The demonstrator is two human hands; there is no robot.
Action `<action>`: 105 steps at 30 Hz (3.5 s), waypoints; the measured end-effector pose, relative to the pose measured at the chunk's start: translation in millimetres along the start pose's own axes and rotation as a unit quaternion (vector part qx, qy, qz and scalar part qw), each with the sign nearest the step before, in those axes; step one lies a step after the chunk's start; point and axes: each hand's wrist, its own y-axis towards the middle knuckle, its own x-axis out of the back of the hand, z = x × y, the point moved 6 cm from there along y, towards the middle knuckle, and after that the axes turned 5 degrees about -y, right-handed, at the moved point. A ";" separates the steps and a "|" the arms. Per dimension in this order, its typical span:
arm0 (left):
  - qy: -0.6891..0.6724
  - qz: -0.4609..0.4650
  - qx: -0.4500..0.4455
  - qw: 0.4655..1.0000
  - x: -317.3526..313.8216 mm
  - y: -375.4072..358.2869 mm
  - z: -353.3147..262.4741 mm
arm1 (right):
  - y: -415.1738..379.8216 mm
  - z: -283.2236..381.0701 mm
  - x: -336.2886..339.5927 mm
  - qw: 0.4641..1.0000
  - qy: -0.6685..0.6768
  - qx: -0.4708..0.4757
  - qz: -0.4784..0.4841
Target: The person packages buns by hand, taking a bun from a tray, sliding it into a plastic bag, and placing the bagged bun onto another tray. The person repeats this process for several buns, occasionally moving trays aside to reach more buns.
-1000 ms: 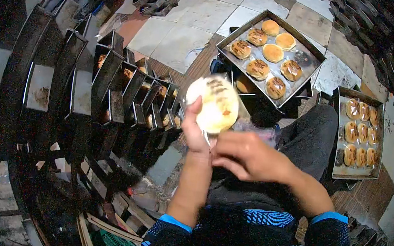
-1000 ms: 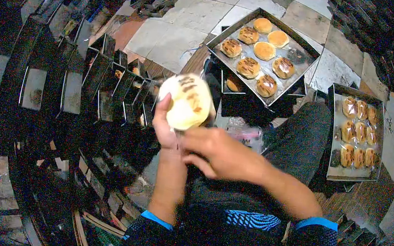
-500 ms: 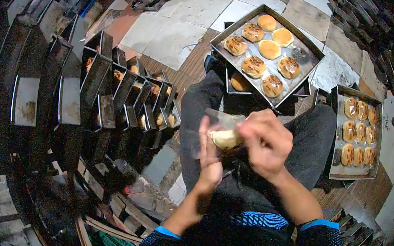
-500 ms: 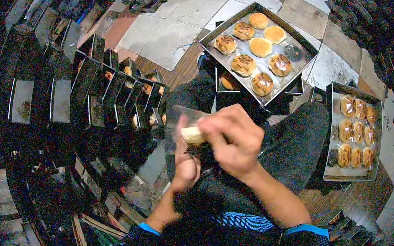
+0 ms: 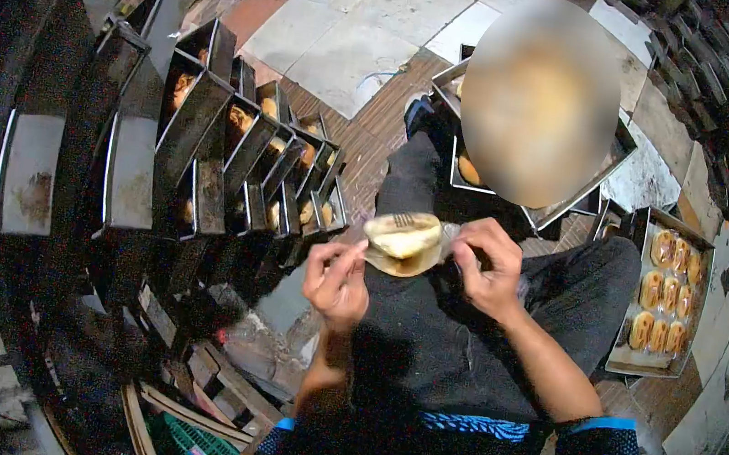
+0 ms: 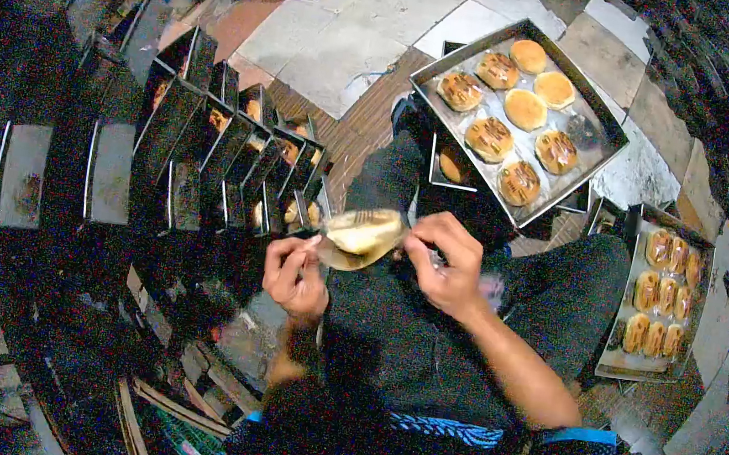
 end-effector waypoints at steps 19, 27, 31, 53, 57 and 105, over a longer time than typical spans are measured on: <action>-0.143 0.040 0.120 0.982 35.5 -77.5 3.7 | -116.3 -60.6 -21.9 0.890 -0.072 -0.396 0.214; -0.108 0.105 0.319 0.936 4.1 8.2 12.3 | 11.0 32.1 -25.3 0.973 -0.088 0.053 0.207; -0.189 0.078 0.333 0.920 -33.6 45.2 6.6 | 10.9 -58.7 -22.9 0.957 0.014 -0.186 0.221; -0.101 0.446 0.067 0.887 -164.2 -70.1 -44.2 | -73.2 -51.4 75.7 0.944 -0.172 -0.196 0.202; -0.070 0.460 0.202 0.862 -161.6 -60.8 -47.7 | -55.9 -30.7 94.6 0.965 -0.218 -0.034 0.141; -0.289 0.028 0.384 0.877 -73.6 23.5 -0.3 | -25.4 14.4 116.3 0.886 0.309 -0.341 0.062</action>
